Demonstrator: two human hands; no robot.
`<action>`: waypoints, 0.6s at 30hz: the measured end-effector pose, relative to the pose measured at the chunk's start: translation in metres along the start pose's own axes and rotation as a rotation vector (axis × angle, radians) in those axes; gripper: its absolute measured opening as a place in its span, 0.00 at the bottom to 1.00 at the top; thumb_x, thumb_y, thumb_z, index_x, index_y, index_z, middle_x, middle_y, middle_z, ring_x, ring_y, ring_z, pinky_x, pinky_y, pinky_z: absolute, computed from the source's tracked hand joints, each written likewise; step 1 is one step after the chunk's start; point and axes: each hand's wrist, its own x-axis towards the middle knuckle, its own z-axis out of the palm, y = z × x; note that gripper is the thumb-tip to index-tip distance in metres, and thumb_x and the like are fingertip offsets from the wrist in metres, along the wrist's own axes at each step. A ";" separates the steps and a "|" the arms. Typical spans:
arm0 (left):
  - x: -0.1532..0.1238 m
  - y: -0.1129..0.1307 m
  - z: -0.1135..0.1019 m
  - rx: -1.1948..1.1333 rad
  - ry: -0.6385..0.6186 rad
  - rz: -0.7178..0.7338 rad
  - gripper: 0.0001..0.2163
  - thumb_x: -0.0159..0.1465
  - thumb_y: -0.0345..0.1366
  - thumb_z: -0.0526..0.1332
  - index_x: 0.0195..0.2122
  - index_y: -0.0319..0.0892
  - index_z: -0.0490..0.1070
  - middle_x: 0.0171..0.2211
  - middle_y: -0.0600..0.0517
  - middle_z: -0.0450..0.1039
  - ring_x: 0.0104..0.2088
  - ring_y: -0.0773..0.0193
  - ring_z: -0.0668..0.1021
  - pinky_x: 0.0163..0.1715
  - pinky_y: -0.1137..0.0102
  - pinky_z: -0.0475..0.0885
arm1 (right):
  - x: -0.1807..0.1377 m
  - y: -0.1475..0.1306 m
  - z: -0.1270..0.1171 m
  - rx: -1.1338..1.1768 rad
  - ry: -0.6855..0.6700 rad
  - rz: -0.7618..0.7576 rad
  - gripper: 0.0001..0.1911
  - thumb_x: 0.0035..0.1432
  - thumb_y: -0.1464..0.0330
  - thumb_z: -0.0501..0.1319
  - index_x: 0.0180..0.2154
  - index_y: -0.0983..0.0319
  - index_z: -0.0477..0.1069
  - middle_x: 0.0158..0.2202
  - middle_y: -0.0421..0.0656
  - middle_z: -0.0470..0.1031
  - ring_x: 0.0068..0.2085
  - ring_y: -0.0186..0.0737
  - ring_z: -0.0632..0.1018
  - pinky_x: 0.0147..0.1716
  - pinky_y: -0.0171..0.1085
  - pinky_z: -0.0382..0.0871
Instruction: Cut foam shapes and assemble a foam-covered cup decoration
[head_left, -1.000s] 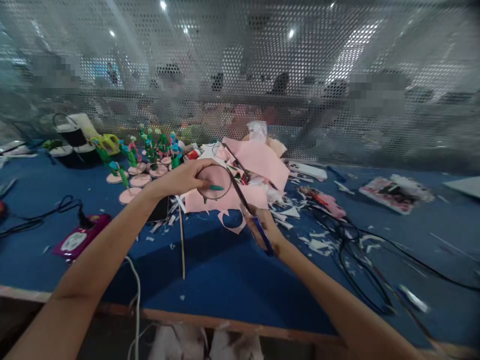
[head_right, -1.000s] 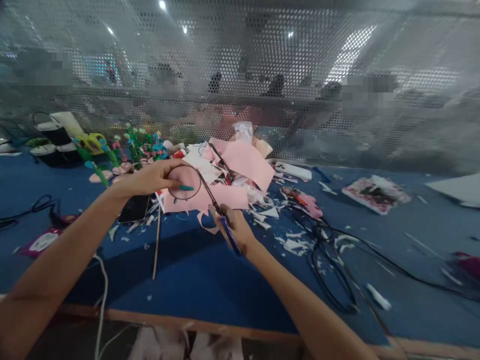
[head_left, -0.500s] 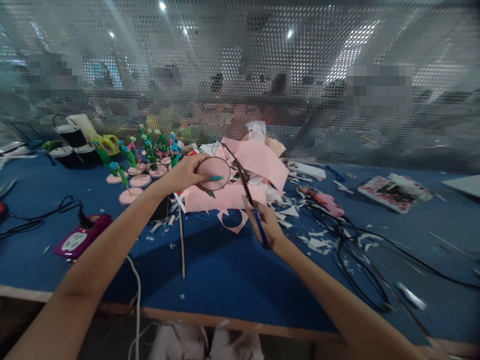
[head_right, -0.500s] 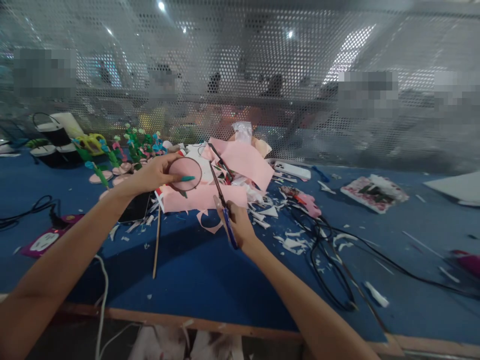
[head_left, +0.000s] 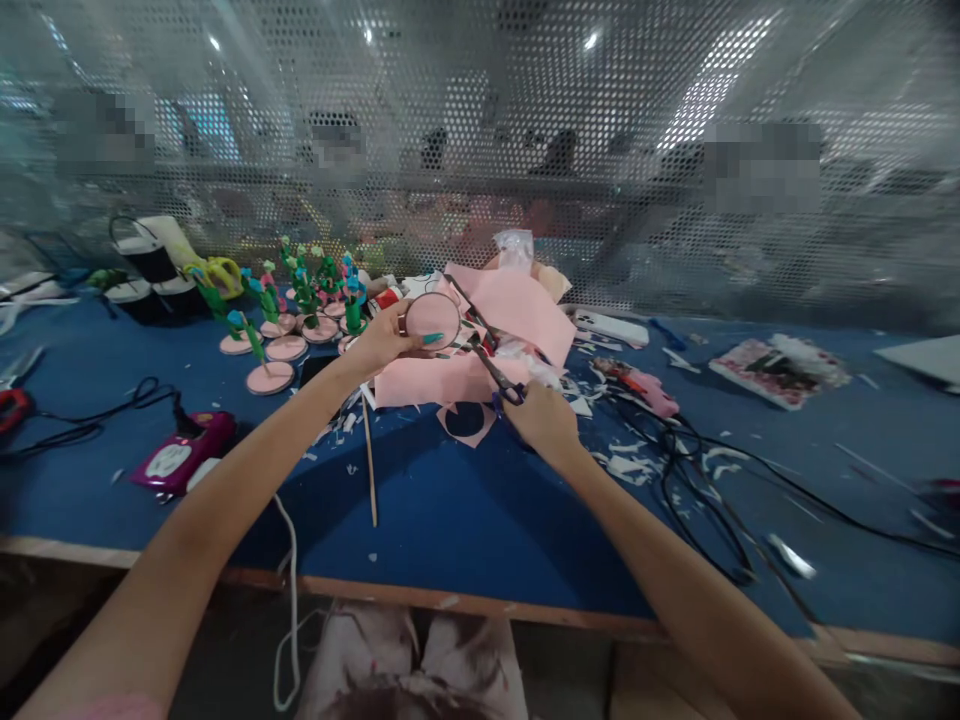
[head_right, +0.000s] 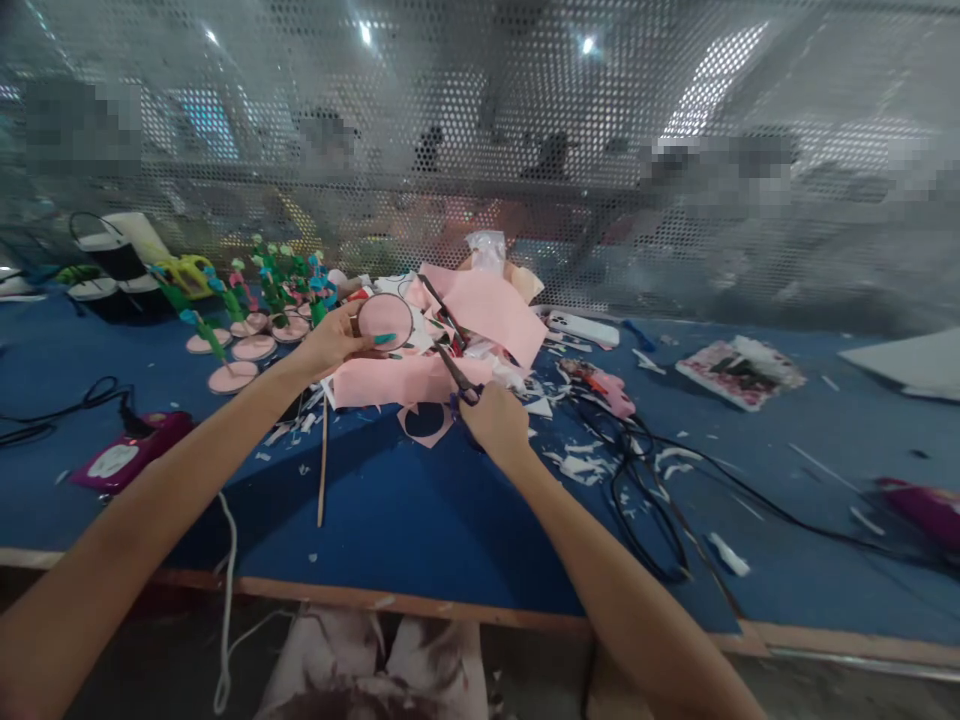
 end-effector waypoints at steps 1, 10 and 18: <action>0.000 -0.003 0.000 0.005 -0.006 0.009 0.33 0.43 0.35 0.73 0.50 0.37 0.64 0.43 0.43 0.74 0.42 0.54 0.78 0.40 0.57 0.79 | 0.002 0.002 0.000 -0.004 0.019 0.018 0.22 0.58 0.57 0.52 0.41 0.69 0.71 0.40 0.59 0.76 0.43 0.53 0.77 0.35 0.39 0.66; 0.010 -0.004 -0.014 0.384 0.068 0.277 0.39 0.46 0.32 0.70 0.59 0.45 0.56 0.65 0.43 0.49 0.62 0.42 0.59 0.50 0.52 0.71 | 0.019 0.018 0.012 -0.004 0.129 0.099 0.23 0.58 0.57 0.55 0.44 0.71 0.68 0.42 0.58 0.75 0.44 0.53 0.77 0.39 0.41 0.67; 0.007 0.013 -0.020 0.648 0.048 0.120 0.18 0.57 0.32 0.58 0.49 0.39 0.68 0.51 0.44 0.69 0.41 0.62 0.77 0.41 0.66 0.75 | 0.023 0.025 0.015 0.031 0.196 0.160 0.26 0.60 0.57 0.53 0.46 0.75 0.65 0.43 0.63 0.74 0.45 0.55 0.76 0.41 0.43 0.65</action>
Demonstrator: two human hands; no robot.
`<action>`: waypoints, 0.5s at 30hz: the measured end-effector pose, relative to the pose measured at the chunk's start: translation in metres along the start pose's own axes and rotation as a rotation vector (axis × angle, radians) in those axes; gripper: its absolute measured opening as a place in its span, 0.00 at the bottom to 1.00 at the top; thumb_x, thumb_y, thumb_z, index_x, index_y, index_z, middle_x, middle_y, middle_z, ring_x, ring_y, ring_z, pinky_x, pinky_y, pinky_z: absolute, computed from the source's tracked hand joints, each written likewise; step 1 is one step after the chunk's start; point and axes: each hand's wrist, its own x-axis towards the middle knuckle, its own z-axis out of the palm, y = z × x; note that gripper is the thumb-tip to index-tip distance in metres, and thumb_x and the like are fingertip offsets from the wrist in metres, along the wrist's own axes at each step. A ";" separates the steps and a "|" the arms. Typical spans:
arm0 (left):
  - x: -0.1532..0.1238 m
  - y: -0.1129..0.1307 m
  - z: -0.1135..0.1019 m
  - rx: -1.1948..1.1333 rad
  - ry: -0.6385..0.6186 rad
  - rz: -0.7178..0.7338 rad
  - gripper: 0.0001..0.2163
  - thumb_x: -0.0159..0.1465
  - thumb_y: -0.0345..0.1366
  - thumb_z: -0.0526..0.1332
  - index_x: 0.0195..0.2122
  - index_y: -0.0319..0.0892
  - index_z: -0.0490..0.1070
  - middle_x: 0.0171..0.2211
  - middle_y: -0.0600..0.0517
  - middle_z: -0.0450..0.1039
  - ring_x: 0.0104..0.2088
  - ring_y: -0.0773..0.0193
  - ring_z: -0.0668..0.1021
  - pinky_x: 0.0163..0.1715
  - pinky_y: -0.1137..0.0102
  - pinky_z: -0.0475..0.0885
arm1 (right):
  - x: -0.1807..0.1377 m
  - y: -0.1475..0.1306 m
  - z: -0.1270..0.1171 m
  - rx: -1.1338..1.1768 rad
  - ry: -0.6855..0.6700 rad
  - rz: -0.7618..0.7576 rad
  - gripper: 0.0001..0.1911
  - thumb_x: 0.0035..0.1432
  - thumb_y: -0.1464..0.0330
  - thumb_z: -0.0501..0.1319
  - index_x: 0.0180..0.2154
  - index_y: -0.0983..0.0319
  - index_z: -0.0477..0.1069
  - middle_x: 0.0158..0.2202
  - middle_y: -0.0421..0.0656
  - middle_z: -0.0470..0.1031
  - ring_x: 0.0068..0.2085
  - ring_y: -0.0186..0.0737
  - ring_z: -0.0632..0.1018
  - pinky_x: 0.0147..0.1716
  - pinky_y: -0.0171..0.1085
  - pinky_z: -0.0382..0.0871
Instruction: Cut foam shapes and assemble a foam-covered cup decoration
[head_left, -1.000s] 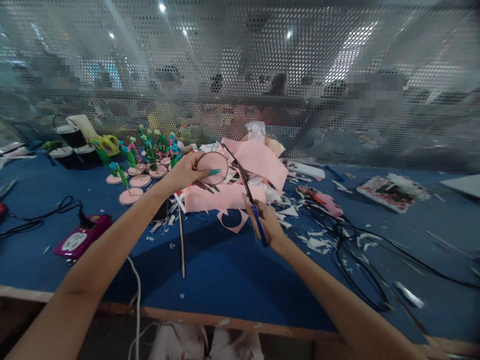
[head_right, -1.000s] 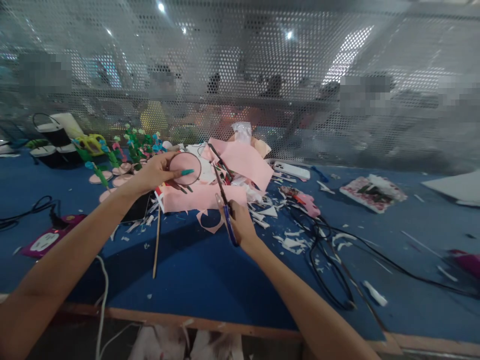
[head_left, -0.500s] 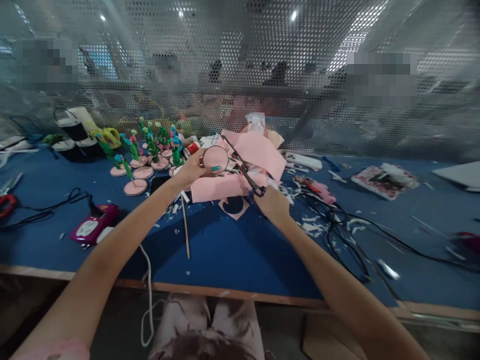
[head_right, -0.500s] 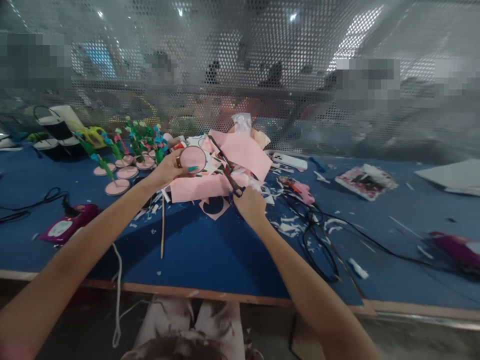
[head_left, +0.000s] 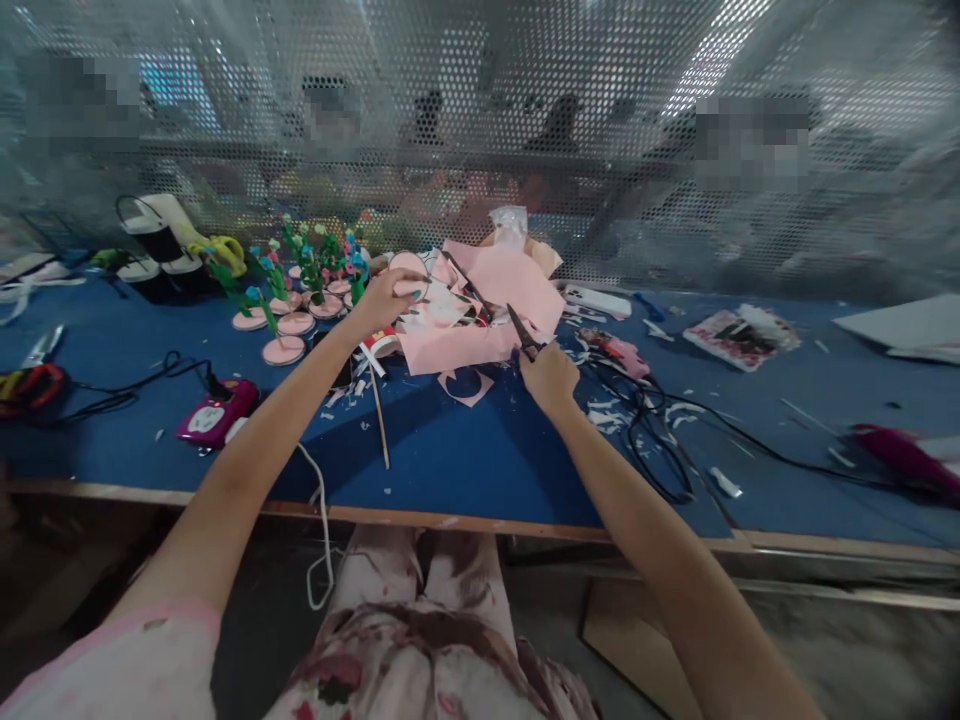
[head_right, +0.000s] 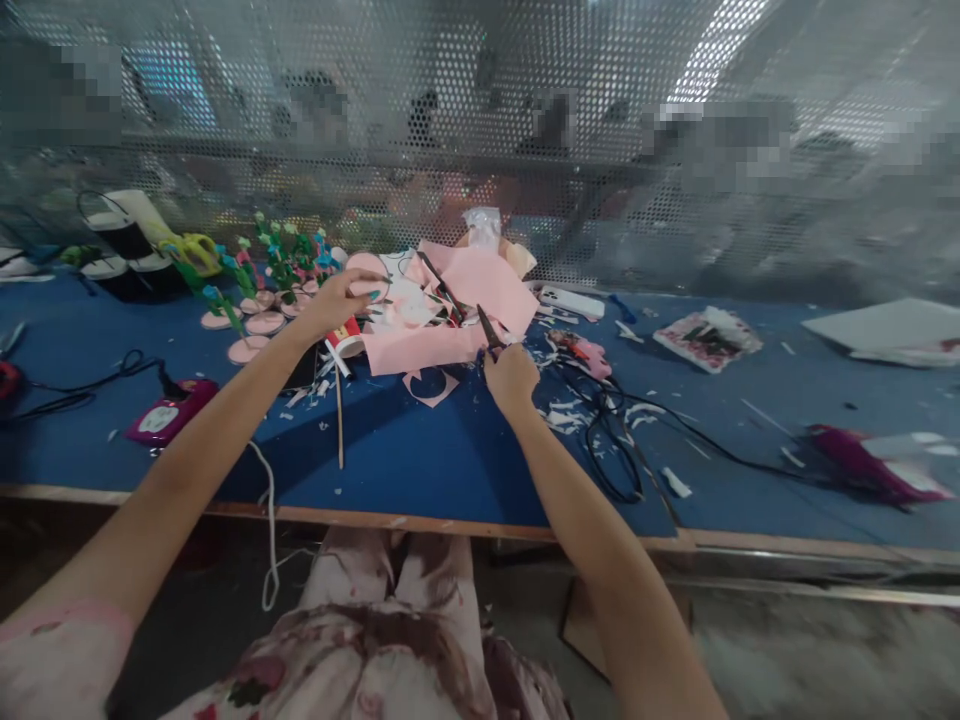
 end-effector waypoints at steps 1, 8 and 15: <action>-0.002 0.002 0.002 0.049 -0.063 0.029 0.20 0.56 0.34 0.59 0.51 0.39 0.66 0.53 0.43 0.68 0.44 0.60 0.77 0.43 0.66 0.74 | 0.000 0.001 0.000 -0.002 0.002 0.004 0.26 0.60 0.57 0.53 0.46 0.76 0.65 0.43 0.63 0.74 0.45 0.55 0.76 0.41 0.43 0.65; -0.030 0.000 0.047 0.528 -0.625 0.239 0.45 0.52 0.36 0.62 0.66 0.37 0.37 0.67 0.34 0.37 0.65 0.42 0.54 0.55 0.55 0.64 | -0.004 -0.002 -0.002 -0.010 0.020 -0.061 0.24 0.61 0.58 0.51 0.47 0.74 0.64 0.44 0.61 0.73 0.46 0.56 0.75 0.40 0.42 0.64; -0.041 -0.019 0.072 0.843 -0.441 0.381 0.34 0.55 0.18 0.47 0.64 0.34 0.42 0.66 0.34 0.44 0.65 0.48 0.53 0.58 0.52 0.59 | -0.013 -0.009 -0.002 -0.008 0.071 -0.151 0.24 0.62 0.57 0.50 0.48 0.71 0.63 0.45 0.60 0.73 0.46 0.54 0.75 0.41 0.42 0.63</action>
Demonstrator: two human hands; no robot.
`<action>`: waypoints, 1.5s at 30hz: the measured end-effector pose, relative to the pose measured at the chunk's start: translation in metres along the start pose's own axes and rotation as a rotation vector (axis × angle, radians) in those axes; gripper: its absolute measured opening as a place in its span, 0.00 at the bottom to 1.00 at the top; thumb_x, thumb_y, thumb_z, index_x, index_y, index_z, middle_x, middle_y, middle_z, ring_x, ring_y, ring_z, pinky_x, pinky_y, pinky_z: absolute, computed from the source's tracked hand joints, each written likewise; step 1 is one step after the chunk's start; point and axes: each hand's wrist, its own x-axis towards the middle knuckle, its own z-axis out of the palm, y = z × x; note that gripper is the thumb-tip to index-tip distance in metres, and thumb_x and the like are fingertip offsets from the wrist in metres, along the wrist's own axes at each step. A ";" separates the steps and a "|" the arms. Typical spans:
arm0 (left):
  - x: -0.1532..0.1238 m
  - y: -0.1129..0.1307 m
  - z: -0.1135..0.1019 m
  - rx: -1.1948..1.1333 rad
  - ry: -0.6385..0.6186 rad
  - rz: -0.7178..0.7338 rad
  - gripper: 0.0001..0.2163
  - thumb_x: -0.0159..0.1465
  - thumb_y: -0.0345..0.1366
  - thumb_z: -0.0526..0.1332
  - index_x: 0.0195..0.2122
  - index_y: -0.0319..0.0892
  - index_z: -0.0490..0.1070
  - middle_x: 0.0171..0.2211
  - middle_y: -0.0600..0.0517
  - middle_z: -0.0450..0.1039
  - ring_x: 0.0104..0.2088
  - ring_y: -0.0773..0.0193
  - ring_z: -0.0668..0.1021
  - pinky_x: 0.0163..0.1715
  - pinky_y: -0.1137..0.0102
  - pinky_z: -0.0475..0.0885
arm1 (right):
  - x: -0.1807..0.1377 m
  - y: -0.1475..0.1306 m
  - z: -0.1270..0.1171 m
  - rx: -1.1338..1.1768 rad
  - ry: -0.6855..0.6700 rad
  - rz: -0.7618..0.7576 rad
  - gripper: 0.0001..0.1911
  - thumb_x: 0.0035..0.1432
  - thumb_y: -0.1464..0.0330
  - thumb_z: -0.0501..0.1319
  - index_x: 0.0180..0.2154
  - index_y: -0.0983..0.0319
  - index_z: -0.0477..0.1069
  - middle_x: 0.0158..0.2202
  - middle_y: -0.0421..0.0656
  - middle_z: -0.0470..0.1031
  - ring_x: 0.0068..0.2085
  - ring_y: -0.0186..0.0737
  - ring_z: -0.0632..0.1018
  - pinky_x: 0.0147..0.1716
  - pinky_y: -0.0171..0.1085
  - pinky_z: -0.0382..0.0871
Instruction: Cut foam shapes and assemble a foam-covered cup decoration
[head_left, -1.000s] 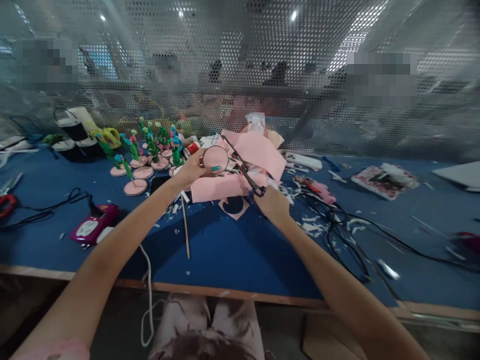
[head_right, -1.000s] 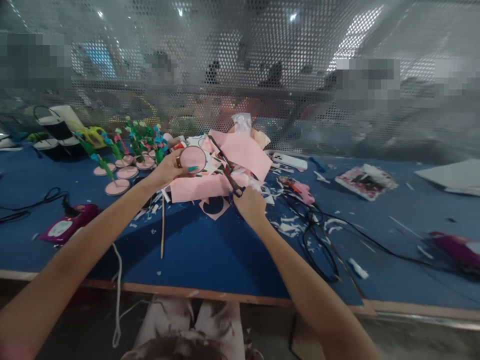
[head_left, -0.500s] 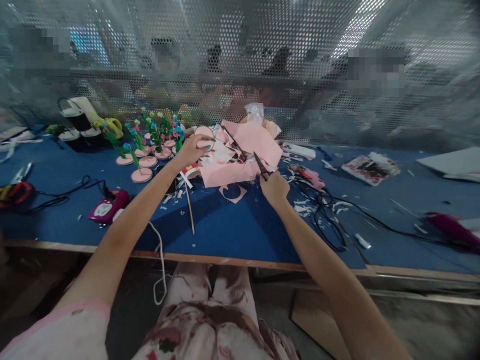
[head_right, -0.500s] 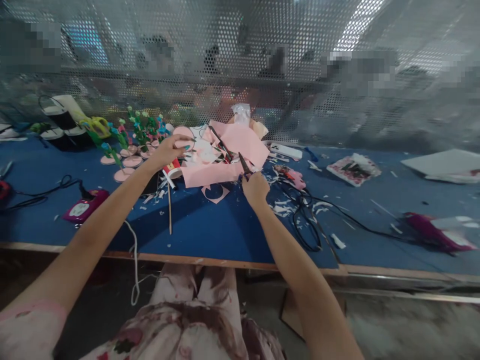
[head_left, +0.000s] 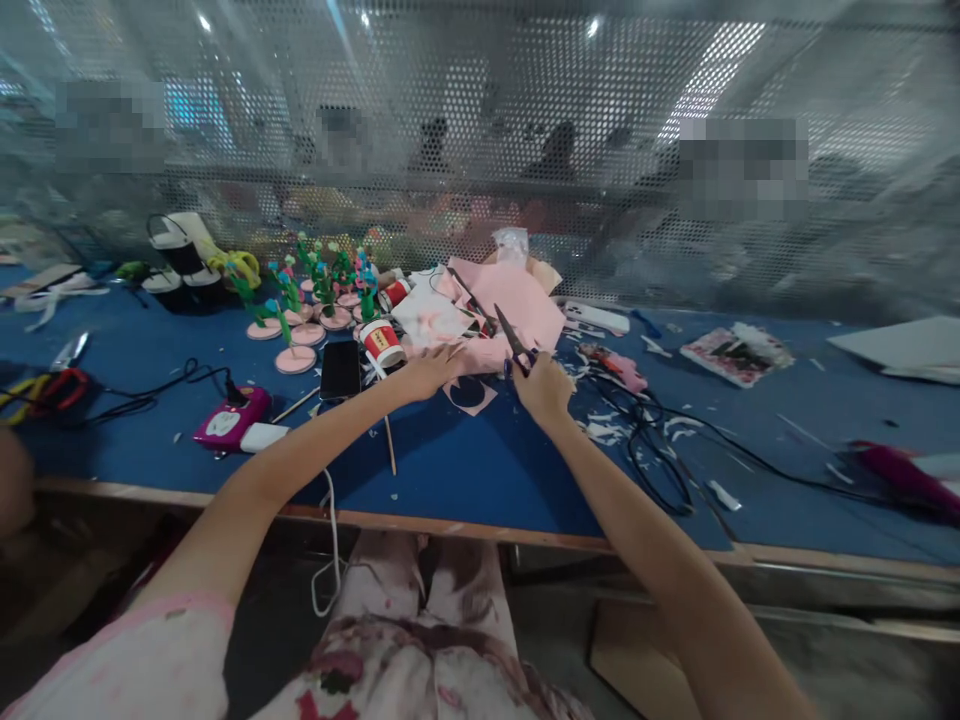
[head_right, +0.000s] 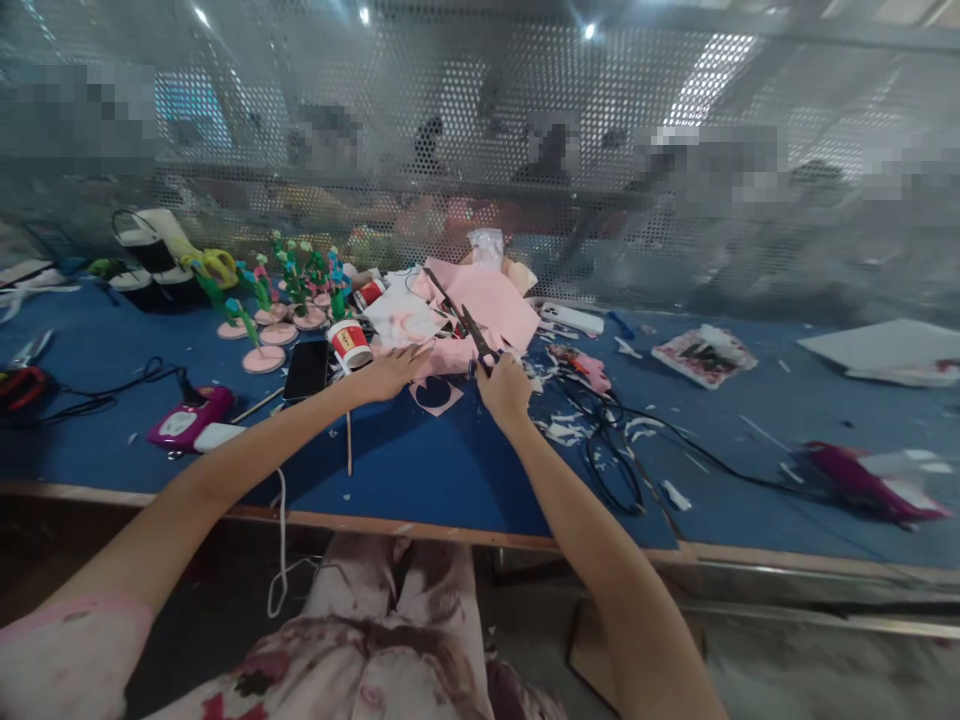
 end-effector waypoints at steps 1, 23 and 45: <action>0.001 -0.001 0.001 0.014 0.018 -0.021 0.33 0.56 0.18 0.46 0.64 0.32 0.43 0.65 0.33 0.45 0.65 0.48 0.54 0.58 0.52 0.60 | -0.001 -0.002 0.000 -0.002 -0.010 -0.011 0.24 0.62 0.57 0.51 0.48 0.71 0.63 0.45 0.60 0.73 0.45 0.54 0.75 0.40 0.42 0.64; -0.001 0.008 0.028 -0.056 0.445 -0.162 0.23 0.65 0.25 0.42 0.61 0.39 0.55 0.63 0.41 0.56 0.67 0.52 0.49 0.63 0.43 0.43 | -0.006 -0.006 0.008 0.196 -0.115 0.083 0.26 0.54 0.59 0.58 0.48 0.70 0.58 0.47 0.59 0.70 0.50 0.55 0.72 0.45 0.43 0.63; 0.001 0.001 0.035 -0.124 0.394 -0.075 0.28 0.64 0.46 0.52 0.62 0.37 0.52 0.64 0.34 0.50 0.65 0.43 0.51 0.60 0.46 0.51 | -0.007 -0.003 0.021 0.251 0.117 -0.061 0.27 0.49 0.67 0.59 0.50 0.71 0.58 0.54 0.61 0.57 0.58 0.56 0.57 0.56 0.50 0.48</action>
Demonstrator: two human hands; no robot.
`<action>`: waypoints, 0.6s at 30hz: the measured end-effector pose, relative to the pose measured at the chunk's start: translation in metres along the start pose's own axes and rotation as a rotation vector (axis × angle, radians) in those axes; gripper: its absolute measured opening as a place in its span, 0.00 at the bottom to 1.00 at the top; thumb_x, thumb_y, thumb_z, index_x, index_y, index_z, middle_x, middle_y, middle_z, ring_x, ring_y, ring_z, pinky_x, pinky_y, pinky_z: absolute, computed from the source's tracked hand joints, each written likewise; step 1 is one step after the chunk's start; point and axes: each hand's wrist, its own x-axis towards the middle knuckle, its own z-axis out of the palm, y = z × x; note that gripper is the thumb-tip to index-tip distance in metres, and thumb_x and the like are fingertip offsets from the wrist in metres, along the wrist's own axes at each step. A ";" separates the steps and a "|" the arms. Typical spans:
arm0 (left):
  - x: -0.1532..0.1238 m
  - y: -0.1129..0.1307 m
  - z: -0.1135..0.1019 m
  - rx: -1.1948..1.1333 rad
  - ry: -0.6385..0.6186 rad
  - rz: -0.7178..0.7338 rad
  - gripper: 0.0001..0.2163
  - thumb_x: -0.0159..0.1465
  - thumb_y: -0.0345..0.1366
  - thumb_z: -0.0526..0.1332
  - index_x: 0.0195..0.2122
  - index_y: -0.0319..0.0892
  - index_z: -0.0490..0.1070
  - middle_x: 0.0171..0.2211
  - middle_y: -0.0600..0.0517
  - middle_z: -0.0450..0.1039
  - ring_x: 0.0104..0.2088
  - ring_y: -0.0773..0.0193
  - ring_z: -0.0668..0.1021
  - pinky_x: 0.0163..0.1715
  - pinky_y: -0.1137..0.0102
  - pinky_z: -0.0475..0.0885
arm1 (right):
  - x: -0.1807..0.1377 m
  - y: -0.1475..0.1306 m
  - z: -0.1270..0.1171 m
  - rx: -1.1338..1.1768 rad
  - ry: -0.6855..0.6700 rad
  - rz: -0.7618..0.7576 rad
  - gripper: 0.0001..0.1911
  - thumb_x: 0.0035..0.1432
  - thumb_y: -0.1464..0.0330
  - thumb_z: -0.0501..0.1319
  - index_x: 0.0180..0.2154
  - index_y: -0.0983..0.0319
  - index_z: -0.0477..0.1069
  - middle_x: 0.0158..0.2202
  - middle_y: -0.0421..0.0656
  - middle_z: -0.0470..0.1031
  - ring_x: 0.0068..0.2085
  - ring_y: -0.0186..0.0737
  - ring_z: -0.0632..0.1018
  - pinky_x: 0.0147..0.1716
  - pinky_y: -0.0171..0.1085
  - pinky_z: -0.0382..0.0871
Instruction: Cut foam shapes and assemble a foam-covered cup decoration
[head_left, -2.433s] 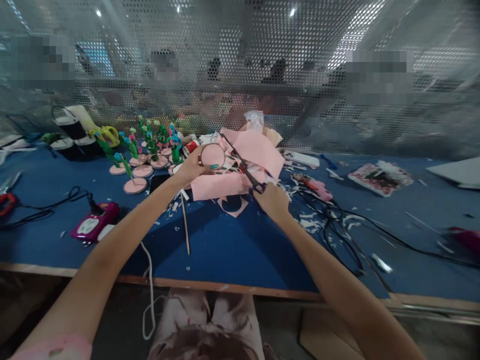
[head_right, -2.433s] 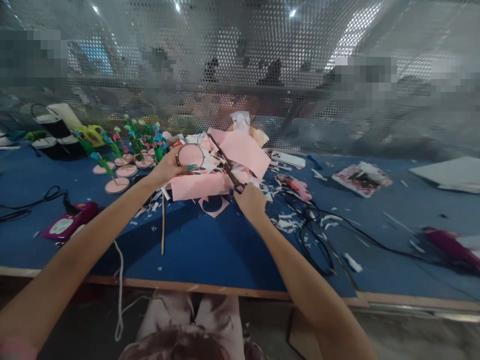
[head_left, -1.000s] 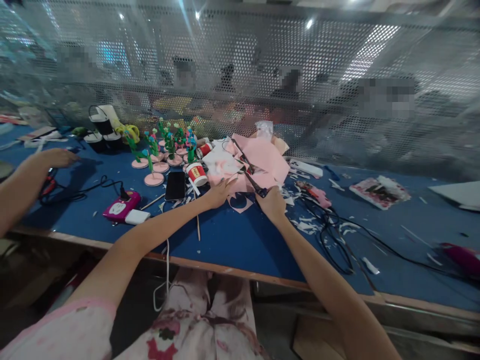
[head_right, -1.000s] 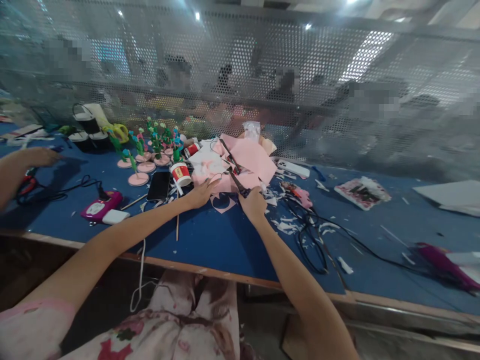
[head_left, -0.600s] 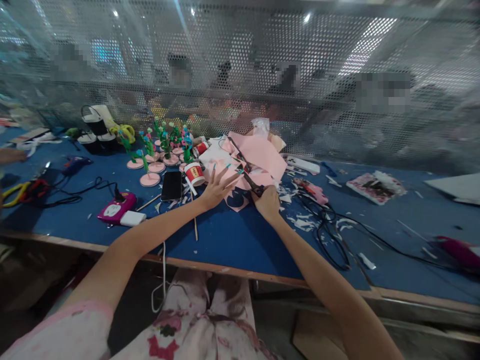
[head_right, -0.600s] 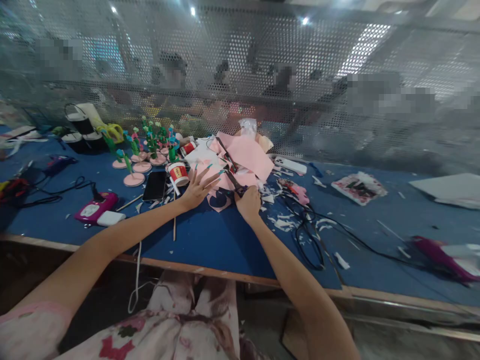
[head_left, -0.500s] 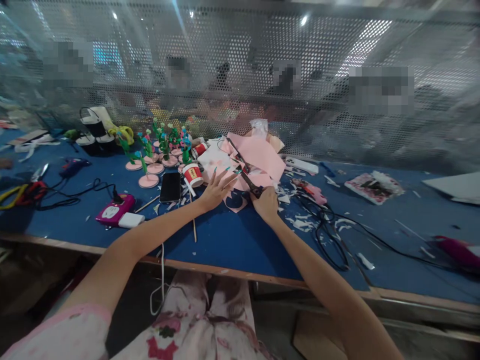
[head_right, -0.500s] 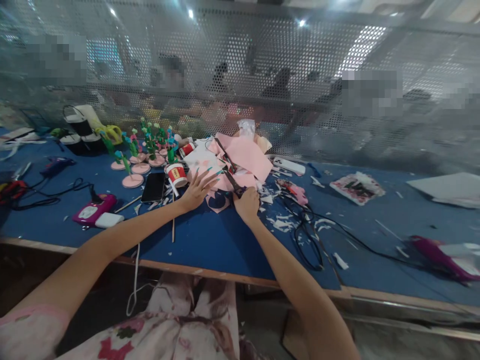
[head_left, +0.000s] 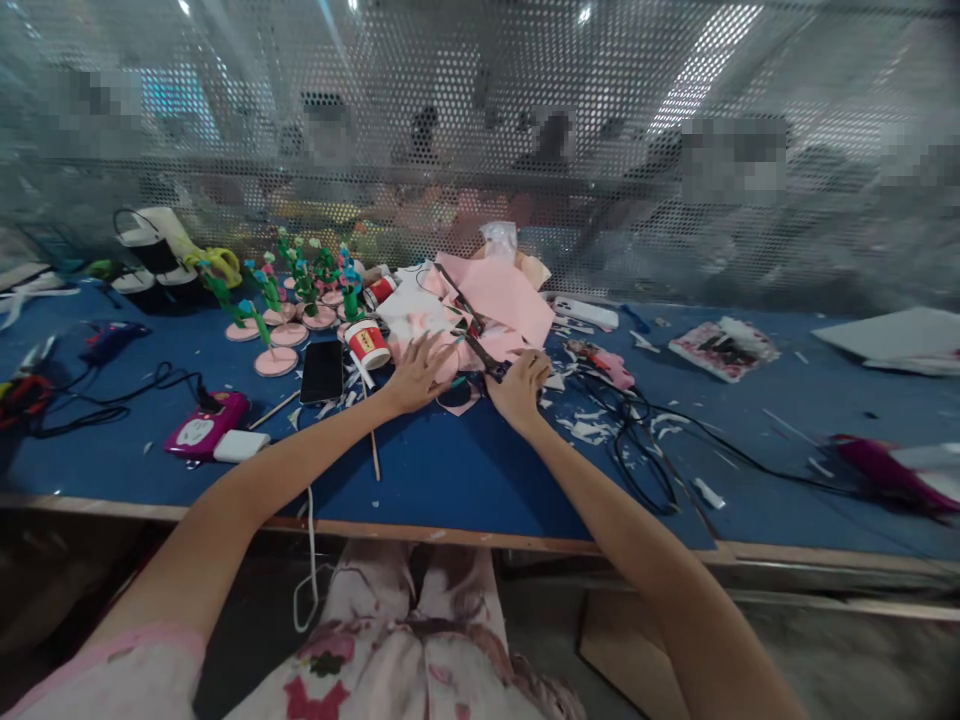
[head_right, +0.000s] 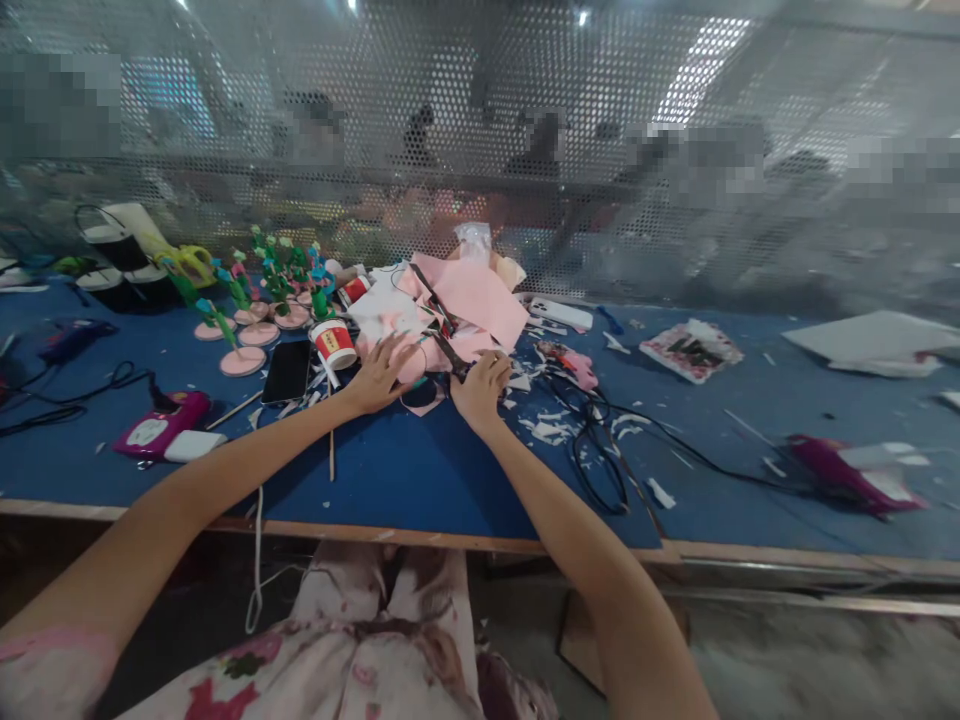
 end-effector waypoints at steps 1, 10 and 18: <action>0.000 -0.001 0.000 0.014 0.040 -0.051 0.28 0.64 0.46 0.51 0.62 0.38 0.52 0.64 0.34 0.47 0.65 0.41 0.49 0.59 0.44 0.50 | 0.000 0.000 -0.001 0.014 0.014 -0.055 0.28 0.49 0.68 0.59 0.51 0.71 0.57 0.55 0.61 0.56 0.59 0.55 0.57 0.57 0.50 0.48; 0.046 -0.018 -0.028 0.132 0.094 -0.388 0.20 0.66 0.37 0.47 0.55 0.29 0.58 0.55 0.31 0.60 0.58 0.45 0.63 0.58 0.52 0.56 | -0.006 -0.016 -0.017 0.084 -0.152 -0.719 0.28 0.63 0.57 0.47 0.61 0.61 0.56 0.63 0.49 0.57 0.60 0.47 0.59 0.58 0.46 0.49; 0.116 -0.080 -0.038 0.199 -0.352 -0.708 0.32 0.61 0.41 0.56 0.59 0.20 0.52 0.59 0.25 0.55 0.58 0.40 0.64 0.55 0.57 0.61 | -0.016 -0.023 -0.002 -0.134 -0.428 -0.804 0.32 0.63 0.51 0.43 0.63 0.58 0.53 0.64 0.46 0.58 0.63 0.50 0.56 0.60 0.52 0.45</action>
